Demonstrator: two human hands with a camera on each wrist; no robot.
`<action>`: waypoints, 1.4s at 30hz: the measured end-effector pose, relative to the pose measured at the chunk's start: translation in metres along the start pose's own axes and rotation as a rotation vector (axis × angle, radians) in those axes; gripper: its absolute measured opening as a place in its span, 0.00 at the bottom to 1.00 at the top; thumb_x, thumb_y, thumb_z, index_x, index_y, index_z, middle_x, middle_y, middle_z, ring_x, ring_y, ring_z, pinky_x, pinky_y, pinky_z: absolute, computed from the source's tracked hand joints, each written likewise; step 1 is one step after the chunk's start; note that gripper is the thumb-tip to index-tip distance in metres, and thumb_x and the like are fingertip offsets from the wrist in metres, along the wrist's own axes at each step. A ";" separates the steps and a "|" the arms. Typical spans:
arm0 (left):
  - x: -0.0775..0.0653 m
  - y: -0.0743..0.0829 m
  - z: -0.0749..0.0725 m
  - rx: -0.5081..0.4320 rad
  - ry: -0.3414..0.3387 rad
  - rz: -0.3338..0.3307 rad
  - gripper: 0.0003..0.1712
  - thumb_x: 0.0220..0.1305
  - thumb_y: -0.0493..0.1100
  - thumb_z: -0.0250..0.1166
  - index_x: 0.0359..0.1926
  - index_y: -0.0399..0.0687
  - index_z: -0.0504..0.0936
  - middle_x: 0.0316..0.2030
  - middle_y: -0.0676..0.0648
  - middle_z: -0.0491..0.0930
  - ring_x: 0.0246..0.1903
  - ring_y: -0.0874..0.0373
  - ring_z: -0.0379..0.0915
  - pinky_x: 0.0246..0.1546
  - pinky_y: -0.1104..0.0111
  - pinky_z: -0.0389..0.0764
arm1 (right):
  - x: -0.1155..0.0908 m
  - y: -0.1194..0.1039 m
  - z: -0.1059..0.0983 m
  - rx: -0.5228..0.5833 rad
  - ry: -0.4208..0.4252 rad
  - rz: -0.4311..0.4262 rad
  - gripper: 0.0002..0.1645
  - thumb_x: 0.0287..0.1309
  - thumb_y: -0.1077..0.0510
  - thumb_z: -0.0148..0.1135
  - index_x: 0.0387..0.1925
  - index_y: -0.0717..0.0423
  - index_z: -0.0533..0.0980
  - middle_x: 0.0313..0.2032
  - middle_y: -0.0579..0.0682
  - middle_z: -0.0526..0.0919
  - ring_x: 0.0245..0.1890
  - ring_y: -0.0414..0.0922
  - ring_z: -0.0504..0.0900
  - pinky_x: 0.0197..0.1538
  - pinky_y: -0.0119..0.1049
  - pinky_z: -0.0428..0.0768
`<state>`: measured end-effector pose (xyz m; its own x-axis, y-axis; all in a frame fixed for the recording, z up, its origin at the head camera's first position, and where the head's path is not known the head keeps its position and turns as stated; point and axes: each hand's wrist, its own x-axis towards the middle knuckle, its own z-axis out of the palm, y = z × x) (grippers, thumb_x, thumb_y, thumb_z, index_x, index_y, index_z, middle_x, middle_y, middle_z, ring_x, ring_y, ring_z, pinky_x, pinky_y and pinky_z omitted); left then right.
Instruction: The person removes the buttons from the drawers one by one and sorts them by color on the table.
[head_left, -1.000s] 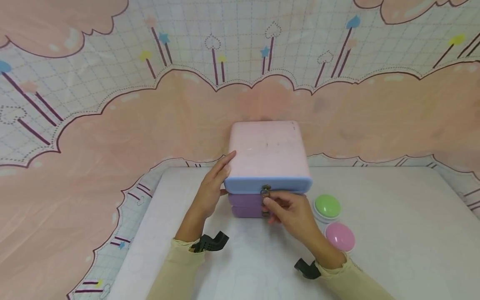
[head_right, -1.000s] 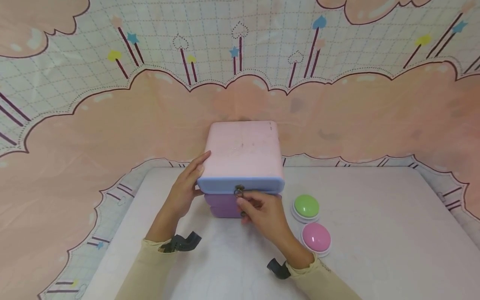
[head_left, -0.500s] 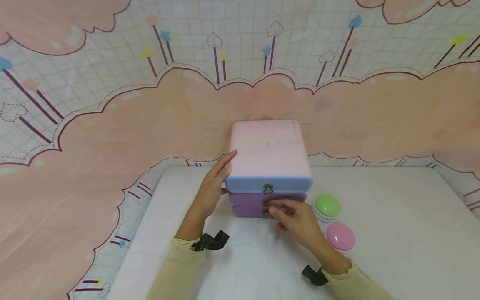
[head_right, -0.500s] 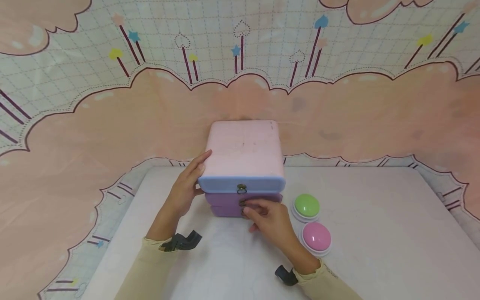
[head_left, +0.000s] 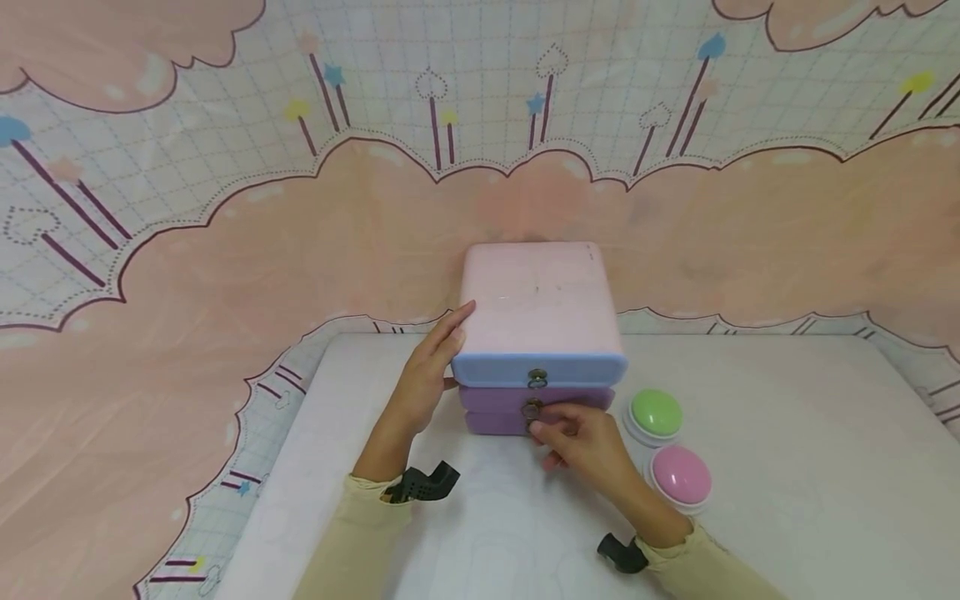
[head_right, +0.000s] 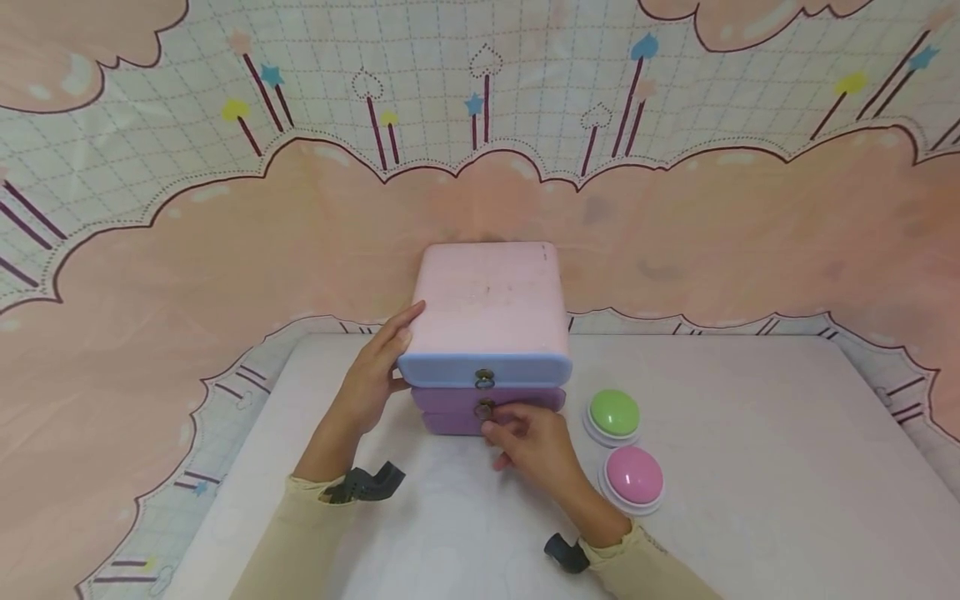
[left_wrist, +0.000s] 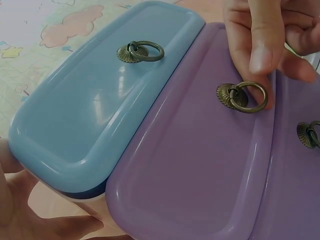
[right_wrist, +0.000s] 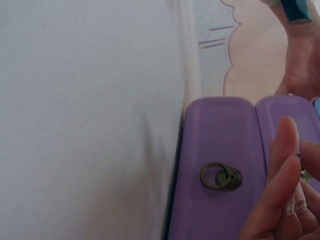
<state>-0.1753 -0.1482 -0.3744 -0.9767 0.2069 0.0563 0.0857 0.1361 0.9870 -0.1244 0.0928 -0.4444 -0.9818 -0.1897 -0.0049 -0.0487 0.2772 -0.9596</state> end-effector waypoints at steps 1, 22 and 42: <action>0.000 0.000 0.000 0.002 -0.001 0.003 0.26 0.80 0.58 0.46 0.75 0.75 0.65 0.80 0.58 0.52 0.79 0.48 0.48 0.62 0.30 0.68 | 0.001 0.001 0.002 0.011 -0.003 0.000 0.18 0.64 0.56 0.70 0.49 0.66 0.82 0.31 0.60 0.90 0.18 0.47 0.86 0.25 0.37 0.83; -0.001 0.000 -0.001 0.008 0.007 0.005 0.27 0.80 0.57 0.46 0.75 0.74 0.65 0.80 0.58 0.51 0.79 0.47 0.49 0.61 0.31 0.70 | 0.002 0.002 0.005 0.054 -0.006 -0.044 0.11 0.67 0.59 0.66 0.41 0.67 0.84 0.32 0.63 0.89 0.16 0.43 0.84 0.26 0.44 0.86; 0.000 0.001 0.000 0.005 -0.001 0.003 0.26 0.80 0.58 0.46 0.75 0.74 0.64 0.80 0.59 0.51 0.78 0.48 0.50 0.61 0.31 0.70 | -0.002 0.002 0.002 -0.030 -0.047 -0.090 0.11 0.66 0.59 0.67 0.37 0.65 0.85 0.32 0.61 0.89 0.18 0.44 0.86 0.21 0.30 0.75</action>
<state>-0.1754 -0.1482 -0.3736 -0.9763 0.2082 0.0588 0.0894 0.1408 0.9860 -0.1223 0.0917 -0.4470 -0.9636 -0.2588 0.0672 -0.1427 0.2851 -0.9478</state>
